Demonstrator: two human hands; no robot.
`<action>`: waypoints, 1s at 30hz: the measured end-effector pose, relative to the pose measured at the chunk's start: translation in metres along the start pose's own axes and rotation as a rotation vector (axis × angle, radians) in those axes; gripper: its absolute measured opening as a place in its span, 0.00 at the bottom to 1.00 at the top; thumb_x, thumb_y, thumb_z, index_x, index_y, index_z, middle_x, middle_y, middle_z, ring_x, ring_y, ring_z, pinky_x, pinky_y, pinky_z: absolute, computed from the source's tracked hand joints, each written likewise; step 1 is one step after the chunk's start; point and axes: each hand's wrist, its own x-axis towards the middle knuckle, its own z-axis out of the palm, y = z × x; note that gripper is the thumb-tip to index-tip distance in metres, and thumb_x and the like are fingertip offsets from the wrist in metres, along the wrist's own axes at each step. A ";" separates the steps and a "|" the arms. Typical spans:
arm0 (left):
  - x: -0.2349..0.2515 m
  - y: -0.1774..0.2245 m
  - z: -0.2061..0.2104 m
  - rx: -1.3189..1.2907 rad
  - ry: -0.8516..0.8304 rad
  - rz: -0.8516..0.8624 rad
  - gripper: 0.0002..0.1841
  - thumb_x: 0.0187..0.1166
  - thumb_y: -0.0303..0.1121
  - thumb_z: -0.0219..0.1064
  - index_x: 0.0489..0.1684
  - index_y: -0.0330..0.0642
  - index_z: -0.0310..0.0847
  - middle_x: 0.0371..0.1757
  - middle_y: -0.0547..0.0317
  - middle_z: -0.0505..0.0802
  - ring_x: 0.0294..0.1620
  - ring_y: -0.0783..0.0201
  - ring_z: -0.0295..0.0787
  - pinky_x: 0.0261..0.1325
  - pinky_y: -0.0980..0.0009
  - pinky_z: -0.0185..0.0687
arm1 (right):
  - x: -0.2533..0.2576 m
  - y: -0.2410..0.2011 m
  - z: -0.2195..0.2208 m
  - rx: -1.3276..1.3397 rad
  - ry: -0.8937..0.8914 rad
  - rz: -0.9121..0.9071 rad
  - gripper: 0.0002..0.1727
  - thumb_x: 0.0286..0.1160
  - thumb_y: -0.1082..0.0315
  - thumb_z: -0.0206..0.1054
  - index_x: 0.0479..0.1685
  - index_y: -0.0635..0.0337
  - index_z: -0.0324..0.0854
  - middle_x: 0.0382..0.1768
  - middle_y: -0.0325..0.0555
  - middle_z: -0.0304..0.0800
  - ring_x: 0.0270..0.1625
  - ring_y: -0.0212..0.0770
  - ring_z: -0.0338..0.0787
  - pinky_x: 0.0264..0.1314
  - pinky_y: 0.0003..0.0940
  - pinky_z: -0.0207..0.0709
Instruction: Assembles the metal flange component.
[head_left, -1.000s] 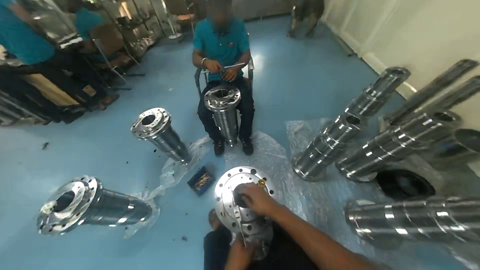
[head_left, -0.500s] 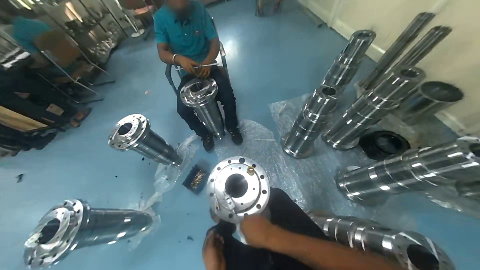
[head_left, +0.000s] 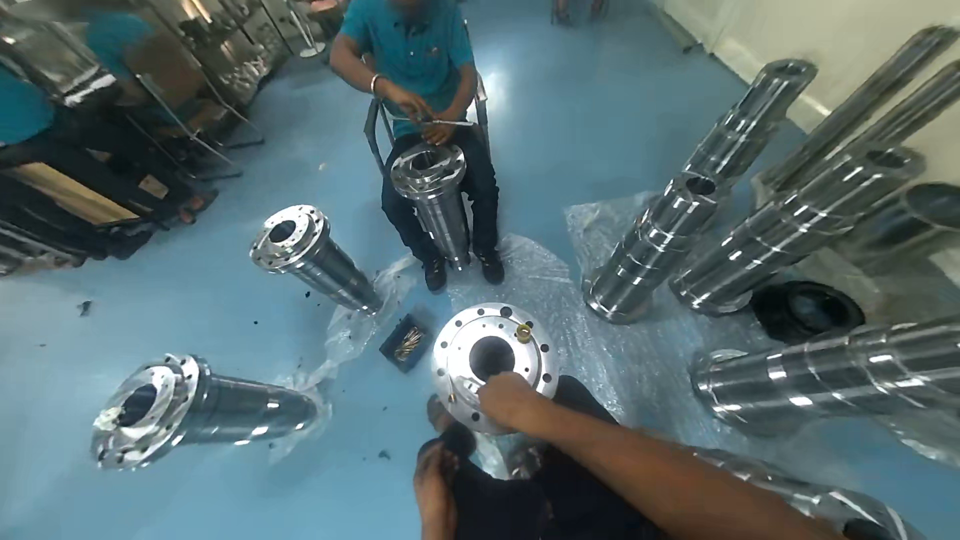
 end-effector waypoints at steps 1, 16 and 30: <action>0.001 0.001 0.004 0.022 -0.014 -0.005 0.12 0.92 0.29 0.53 0.56 0.27 0.77 0.32 0.52 0.89 0.27 0.65 0.88 0.34 0.69 0.88 | 0.001 -0.003 0.003 -0.007 -0.017 -0.061 0.17 0.80 0.66 0.65 0.56 0.75 0.81 0.60 0.74 0.84 0.65 0.72 0.84 0.60 0.73 0.75; 0.005 -0.002 0.011 0.178 -0.096 -0.013 0.12 0.91 0.28 0.57 0.54 0.25 0.80 0.33 0.47 0.90 0.29 0.61 0.89 0.36 0.66 0.89 | 0.022 -0.001 0.001 -0.003 0.020 -0.134 0.19 0.83 0.62 0.65 0.63 0.68 0.81 0.61 0.69 0.86 0.66 0.70 0.84 0.62 0.72 0.75; 0.003 -0.004 0.006 0.187 -0.138 0.022 0.12 0.91 0.28 0.57 0.54 0.25 0.79 0.36 0.46 0.91 0.31 0.60 0.90 0.39 0.65 0.90 | 0.021 0.002 0.006 0.079 0.096 0.029 0.22 0.82 0.64 0.62 0.72 0.61 0.78 0.63 0.66 0.86 0.67 0.67 0.86 0.62 0.68 0.78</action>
